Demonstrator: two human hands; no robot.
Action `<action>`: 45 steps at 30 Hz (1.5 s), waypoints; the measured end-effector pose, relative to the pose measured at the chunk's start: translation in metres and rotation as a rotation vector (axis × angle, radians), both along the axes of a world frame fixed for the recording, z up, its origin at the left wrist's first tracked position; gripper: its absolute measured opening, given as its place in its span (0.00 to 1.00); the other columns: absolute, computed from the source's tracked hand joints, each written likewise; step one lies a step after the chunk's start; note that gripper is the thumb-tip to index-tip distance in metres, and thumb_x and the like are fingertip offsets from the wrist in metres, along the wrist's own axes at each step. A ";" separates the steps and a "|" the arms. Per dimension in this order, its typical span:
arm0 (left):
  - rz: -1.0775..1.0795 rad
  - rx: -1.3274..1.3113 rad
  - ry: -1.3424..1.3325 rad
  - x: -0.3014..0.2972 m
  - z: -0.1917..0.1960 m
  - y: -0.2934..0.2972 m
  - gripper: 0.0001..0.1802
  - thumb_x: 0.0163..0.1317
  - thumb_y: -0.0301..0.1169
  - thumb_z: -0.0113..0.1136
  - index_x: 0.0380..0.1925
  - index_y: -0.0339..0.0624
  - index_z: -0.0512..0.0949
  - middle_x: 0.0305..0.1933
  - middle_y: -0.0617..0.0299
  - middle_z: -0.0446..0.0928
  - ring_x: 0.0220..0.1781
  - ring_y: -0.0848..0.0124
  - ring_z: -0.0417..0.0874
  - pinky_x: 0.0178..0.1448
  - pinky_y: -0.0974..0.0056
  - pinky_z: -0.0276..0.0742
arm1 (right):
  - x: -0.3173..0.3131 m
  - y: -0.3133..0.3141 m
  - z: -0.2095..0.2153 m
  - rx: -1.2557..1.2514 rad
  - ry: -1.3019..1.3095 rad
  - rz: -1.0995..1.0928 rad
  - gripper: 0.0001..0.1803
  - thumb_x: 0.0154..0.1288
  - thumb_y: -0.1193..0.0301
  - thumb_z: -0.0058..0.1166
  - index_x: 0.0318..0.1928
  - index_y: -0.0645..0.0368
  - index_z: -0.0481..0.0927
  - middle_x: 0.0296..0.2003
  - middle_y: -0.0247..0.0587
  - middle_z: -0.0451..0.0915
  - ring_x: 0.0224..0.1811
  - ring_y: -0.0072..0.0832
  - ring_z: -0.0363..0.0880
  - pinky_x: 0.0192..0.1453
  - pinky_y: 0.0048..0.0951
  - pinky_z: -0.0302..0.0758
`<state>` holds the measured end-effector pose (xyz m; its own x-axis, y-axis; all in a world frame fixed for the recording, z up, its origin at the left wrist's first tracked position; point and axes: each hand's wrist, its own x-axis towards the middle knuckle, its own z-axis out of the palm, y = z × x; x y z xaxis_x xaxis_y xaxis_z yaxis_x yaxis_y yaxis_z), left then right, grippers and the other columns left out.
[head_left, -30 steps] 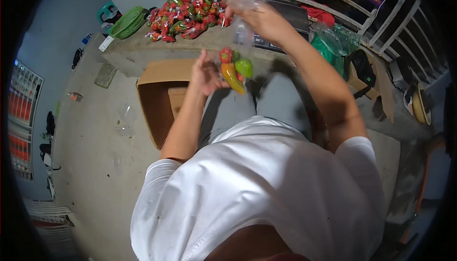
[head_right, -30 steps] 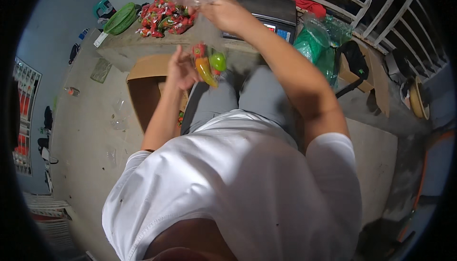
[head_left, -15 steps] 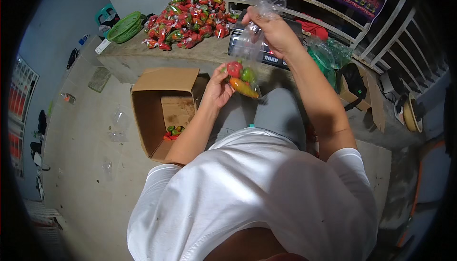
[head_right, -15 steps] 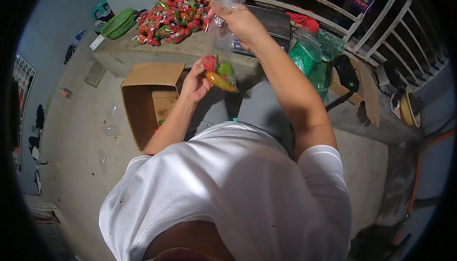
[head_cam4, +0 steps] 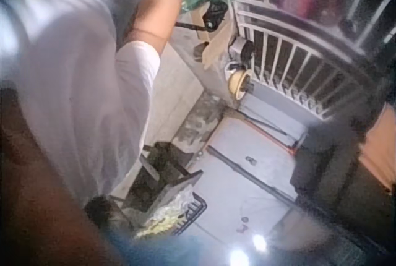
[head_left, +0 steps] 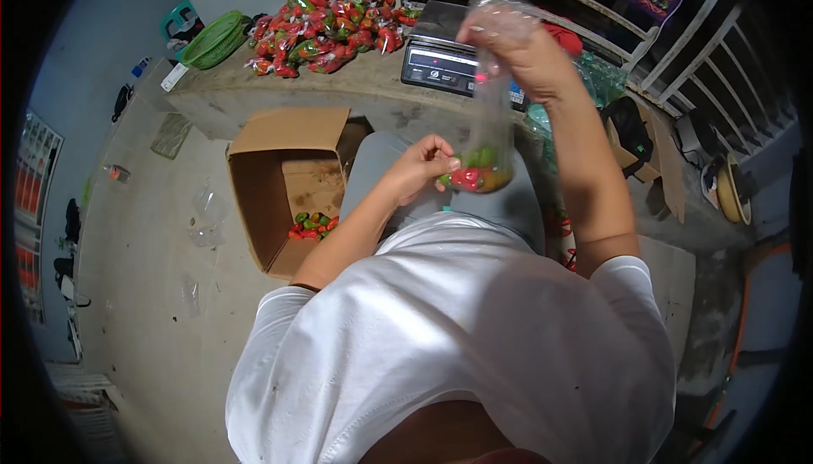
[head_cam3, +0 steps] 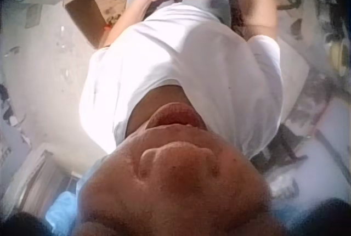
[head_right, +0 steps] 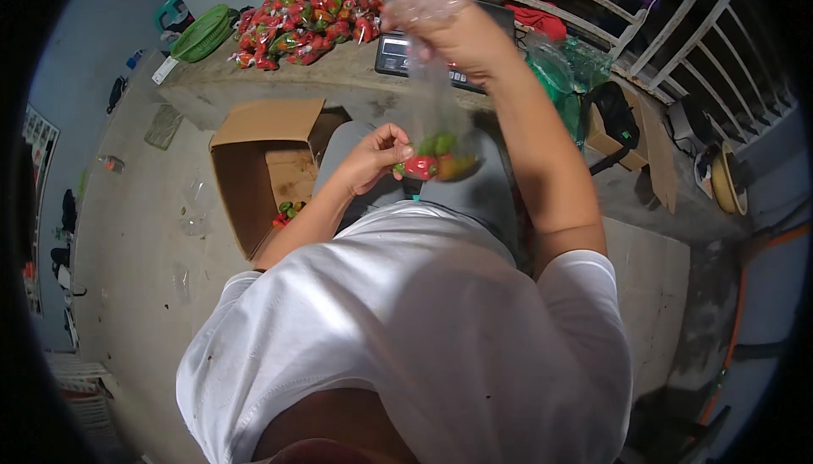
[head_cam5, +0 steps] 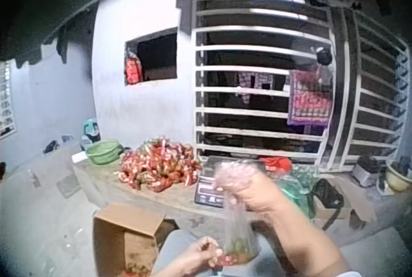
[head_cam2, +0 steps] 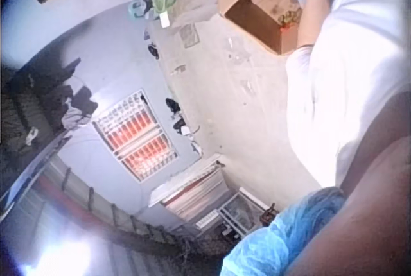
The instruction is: The person repeatedly picks small red and green peppers from a cardboard box, places them on a digital scale, then transfers them into clear plastic bags. The bags are tied and set aside. The process is repeated multiple times throughout the clip.
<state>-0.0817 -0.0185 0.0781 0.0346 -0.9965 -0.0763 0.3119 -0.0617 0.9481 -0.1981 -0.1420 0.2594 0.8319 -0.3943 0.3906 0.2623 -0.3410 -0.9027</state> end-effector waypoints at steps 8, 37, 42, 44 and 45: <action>0.298 0.101 -0.007 0.009 -0.024 0.010 0.08 0.56 0.27 0.56 0.25 0.42 0.67 0.27 0.65 0.69 0.27 0.77 0.72 0.30 0.71 0.78 | -0.009 -0.016 -0.027 0.253 -0.142 -0.164 0.08 0.62 0.67 0.47 0.32 0.58 0.74 0.19 0.27 0.70 0.20 0.13 0.65 0.24 0.16 0.62; -0.287 0.169 -0.054 -0.025 -0.032 -0.010 0.10 0.56 0.31 0.58 0.31 0.43 0.67 0.32 0.65 0.74 0.31 0.80 0.72 0.28 0.76 0.67 | -0.046 -0.006 -0.071 0.302 -0.040 -0.223 0.10 0.64 0.64 0.42 0.32 0.57 0.72 0.19 0.31 0.71 0.21 0.17 0.67 0.23 0.18 0.63; -0.177 0.162 -0.154 -0.044 -0.043 -0.015 0.14 0.53 0.31 0.60 0.29 0.46 0.62 0.25 0.70 0.65 0.26 0.81 0.67 0.25 0.76 0.62 | -0.042 0.002 -0.071 0.207 -0.011 -0.234 0.09 0.63 0.66 0.45 0.33 0.58 0.74 0.20 0.30 0.71 0.23 0.16 0.68 0.27 0.16 0.64; -0.184 0.201 -0.182 -0.036 -0.031 -0.012 0.15 0.51 0.27 0.59 0.31 0.45 0.61 0.27 0.69 0.64 0.28 0.80 0.67 0.29 0.75 0.63 | -0.046 0.001 -0.061 0.211 -0.123 -0.247 0.08 0.62 0.67 0.46 0.33 0.59 0.74 0.21 0.30 0.71 0.22 0.16 0.68 0.26 0.17 0.64; -0.158 0.126 -0.103 -0.032 -0.033 -0.012 0.15 0.50 0.24 0.58 0.33 0.45 0.61 0.29 0.68 0.65 0.31 0.79 0.67 0.31 0.75 0.64 | -0.049 -0.001 -0.056 0.214 -0.179 -0.253 0.08 0.62 0.67 0.46 0.33 0.59 0.74 0.21 0.31 0.72 0.21 0.17 0.68 0.26 0.17 0.64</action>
